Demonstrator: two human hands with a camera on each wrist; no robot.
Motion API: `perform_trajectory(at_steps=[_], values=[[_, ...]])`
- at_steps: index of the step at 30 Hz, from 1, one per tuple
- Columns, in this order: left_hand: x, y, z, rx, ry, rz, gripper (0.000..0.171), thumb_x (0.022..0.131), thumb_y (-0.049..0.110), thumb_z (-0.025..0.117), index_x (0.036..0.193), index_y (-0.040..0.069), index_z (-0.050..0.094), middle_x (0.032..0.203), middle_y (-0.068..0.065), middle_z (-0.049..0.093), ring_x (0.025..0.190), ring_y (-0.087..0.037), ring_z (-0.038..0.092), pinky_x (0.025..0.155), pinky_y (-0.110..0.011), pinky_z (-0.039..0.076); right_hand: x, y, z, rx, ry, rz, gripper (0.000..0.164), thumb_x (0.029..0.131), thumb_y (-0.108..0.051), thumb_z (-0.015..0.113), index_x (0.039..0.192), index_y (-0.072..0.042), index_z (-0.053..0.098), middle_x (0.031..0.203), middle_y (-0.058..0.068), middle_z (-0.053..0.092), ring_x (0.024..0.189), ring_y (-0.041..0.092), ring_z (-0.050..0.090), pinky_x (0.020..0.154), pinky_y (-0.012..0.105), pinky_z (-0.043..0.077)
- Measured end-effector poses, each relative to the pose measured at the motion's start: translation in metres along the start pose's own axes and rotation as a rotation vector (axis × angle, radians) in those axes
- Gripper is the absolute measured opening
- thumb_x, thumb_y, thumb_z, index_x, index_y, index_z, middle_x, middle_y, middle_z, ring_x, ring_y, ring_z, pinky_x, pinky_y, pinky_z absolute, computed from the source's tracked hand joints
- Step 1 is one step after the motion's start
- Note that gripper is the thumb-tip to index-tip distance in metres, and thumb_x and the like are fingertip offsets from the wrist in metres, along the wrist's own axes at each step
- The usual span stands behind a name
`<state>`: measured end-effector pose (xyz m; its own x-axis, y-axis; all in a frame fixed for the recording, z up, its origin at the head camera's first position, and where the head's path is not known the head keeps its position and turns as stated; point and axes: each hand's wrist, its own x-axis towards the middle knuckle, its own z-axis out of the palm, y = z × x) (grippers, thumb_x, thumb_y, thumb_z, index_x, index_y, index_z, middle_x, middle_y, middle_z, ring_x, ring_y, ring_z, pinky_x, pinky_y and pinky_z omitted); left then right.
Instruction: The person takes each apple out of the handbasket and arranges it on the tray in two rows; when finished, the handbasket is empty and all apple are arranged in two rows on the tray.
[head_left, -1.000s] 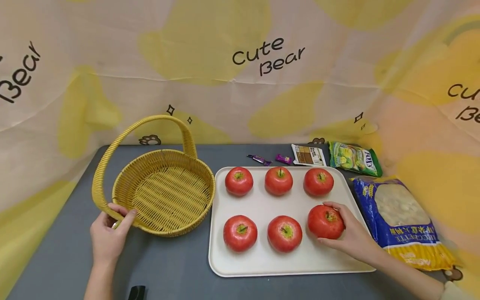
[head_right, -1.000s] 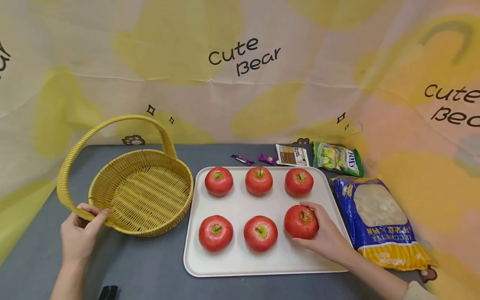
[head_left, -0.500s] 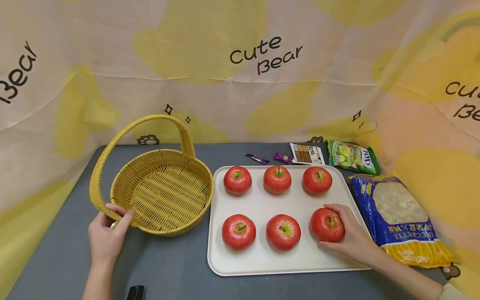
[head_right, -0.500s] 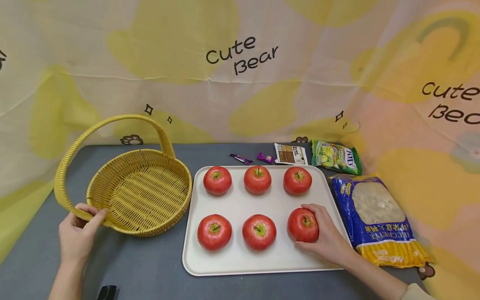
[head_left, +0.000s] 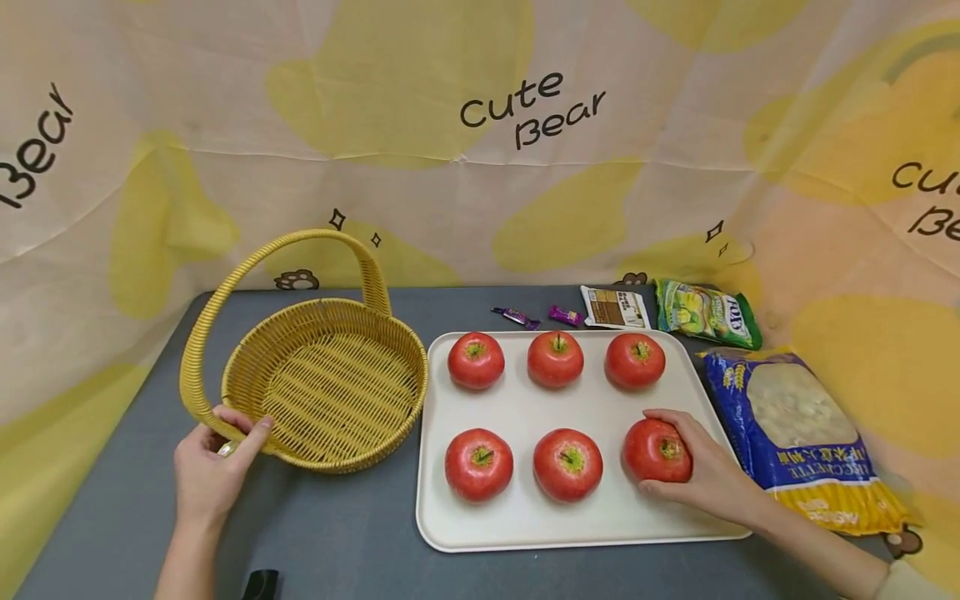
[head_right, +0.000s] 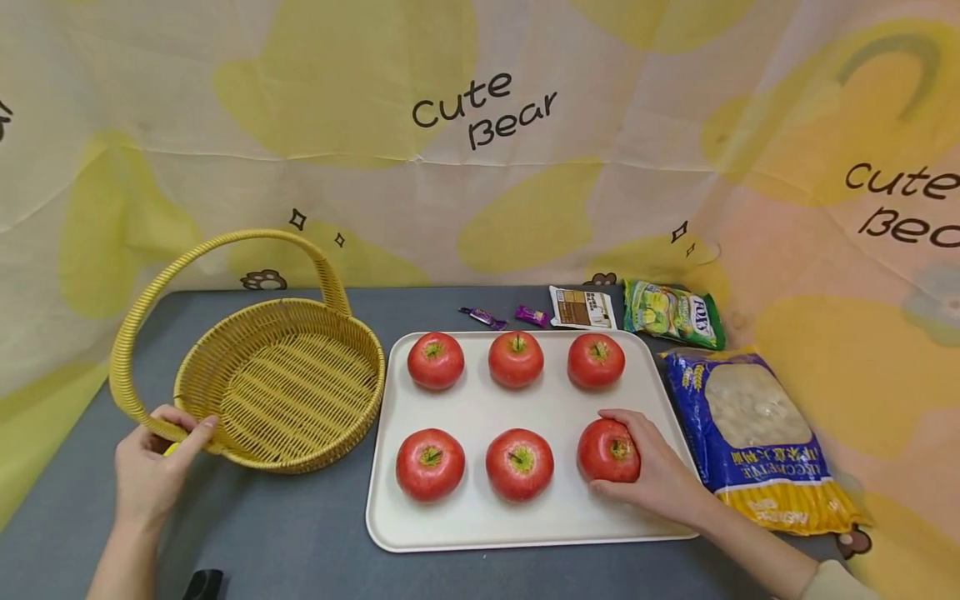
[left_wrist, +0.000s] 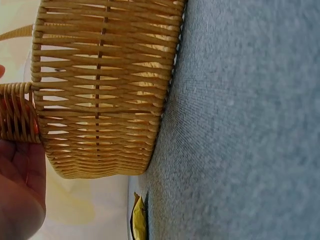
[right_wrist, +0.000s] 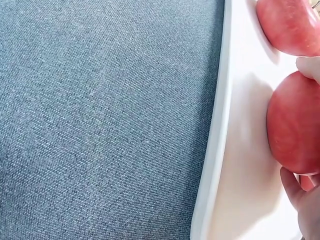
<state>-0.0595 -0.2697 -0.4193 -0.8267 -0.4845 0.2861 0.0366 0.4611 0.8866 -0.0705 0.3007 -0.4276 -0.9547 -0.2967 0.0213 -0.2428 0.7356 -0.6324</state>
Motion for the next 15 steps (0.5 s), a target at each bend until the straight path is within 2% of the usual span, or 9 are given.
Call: perform_trajectory(at_steps=[8,11,13,15], values=[[-0.001,-0.001,-0.001,0.001,-0.003,0.004,0.018,0.077,0.001,0.078,0.075,0.003,0.061,0.065,0.01,0.057,0.06,-0.004,0.051,0.058,-0.017,0.038,0.001,0.002,-0.002,0.02,-0.029,0.016,0.084,0.072,-0.036,0.087,0.139,-0.02,0.04,0.128,0.004,0.05,0.111,0.025,0.053,0.079,0.026,0.052],[-0.003,0.0,0.001,-0.041,0.003,0.054,0.017,0.078,-0.003,0.076,0.088,-0.001,0.063,0.074,0.011,0.061,0.066,-0.003,0.056,0.063,-0.013,0.042,0.004,0.0,-0.003,0.013,-0.025,0.003,0.078,0.074,-0.037,0.085,0.138,-0.019,0.044,0.128,0.003,0.051,0.11,0.02,0.051,0.079,0.027,0.052],[-0.004,0.002,0.003,-0.132,0.055,0.131,0.03,0.077,-0.008,0.073,0.104,-0.005,0.061,0.089,0.005,0.066,0.08,-0.007,0.06,0.071,-0.014,0.046,0.008,-0.003,-0.006,0.002,-0.009,-0.017,0.068,0.078,-0.036,0.083,0.134,-0.018,0.049,0.127,0.001,0.052,0.109,0.019,0.049,0.081,0.032,0.052],[-0.005,0.018,0.011,-0.315,0.219,0.239,0.046,0.072,-0.008,0.071,0.114,-0.01,0.054,0.107,-0.007,0.063,0.099,-0.017,0.059,0.085,-0.018,0.045,0.016,-0.008,-0.01,-0.008,0.022,-0.048,0.053,0.083,-0.033,0.079,0.128,-0.018,0.056,0.125,0.0,0.055,0.111,0.019,0.048,0.084,0.042,0.052]])
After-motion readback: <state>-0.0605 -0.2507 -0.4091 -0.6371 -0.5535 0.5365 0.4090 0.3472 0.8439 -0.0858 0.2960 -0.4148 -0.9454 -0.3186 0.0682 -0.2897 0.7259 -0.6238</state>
